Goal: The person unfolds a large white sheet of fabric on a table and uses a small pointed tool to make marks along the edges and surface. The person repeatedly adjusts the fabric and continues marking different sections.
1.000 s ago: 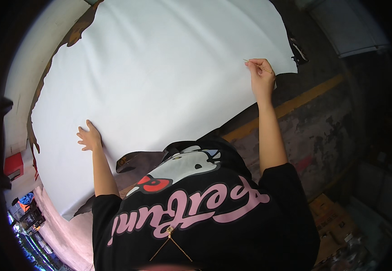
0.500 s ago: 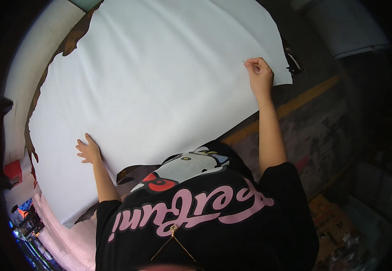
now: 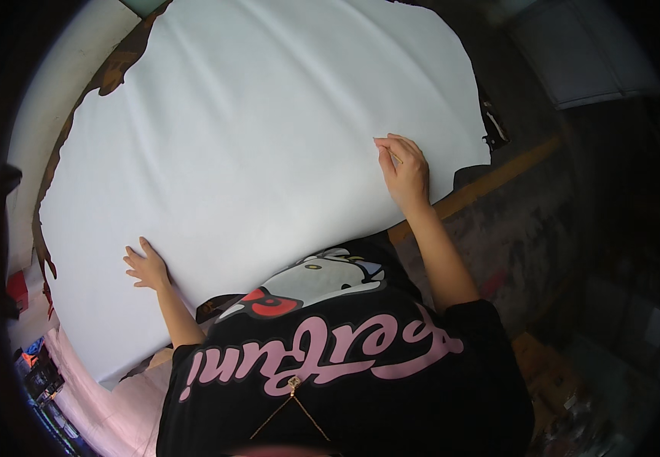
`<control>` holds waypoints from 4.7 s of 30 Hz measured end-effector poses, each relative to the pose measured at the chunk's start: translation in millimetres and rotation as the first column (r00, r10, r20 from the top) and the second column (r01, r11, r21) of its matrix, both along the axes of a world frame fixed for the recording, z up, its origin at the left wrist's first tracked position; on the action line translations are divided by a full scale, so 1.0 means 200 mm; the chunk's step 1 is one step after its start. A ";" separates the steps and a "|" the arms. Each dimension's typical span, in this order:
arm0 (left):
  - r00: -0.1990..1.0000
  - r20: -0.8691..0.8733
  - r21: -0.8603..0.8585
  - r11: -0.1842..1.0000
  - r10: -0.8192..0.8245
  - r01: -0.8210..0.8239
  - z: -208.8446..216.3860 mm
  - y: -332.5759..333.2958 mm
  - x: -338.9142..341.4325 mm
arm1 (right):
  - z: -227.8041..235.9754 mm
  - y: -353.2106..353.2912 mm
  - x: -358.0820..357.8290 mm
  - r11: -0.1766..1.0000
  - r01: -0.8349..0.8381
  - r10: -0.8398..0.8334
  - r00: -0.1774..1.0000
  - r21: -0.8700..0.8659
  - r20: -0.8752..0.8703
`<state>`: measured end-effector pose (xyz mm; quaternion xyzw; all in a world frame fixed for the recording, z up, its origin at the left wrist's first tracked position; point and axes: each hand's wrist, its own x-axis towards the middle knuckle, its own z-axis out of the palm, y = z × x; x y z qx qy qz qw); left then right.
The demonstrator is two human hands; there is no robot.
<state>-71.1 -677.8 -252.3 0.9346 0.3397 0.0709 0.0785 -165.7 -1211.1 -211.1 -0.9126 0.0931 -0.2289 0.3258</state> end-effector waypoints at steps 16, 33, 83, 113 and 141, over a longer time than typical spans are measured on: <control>0.996 0.064 0.009 0.998 0.062 -0.063 0.04 -0.48 -0.01 | 0.04 -0.15 0.74 0.810 -0.309 0.387 0.920 0.499 -0.058; 0.989 0.113 0.041 0.994 0.095 -0.100 0.01 -0.45 -0.01 | 0.09 -0.34 0.84 0.845 -0.178 0.299 0.939 0.504 -0.171; 0.981 0.170 0.036 0.994 0.094 -0.102 0.05 -0.49 0.00 | -0.14 0.42 1.87 0.850 -0.492 0.517 0.847 0.187 -0.125; 0.985 0.155 0.068 0.994 0.077 -0.089 0.06 -0.48 0.00 | -0.12 -0.27 2.28 0.993 -0.092 0.101 0.987 0.075 -0.126; 0.985 0.147 0.054 0.994 0.087 -0.096 0.06 -0.48 0.00 | -0.09 -0.31 2.19 0.997 -0.066 0.062 0.994 -0.035 -0.094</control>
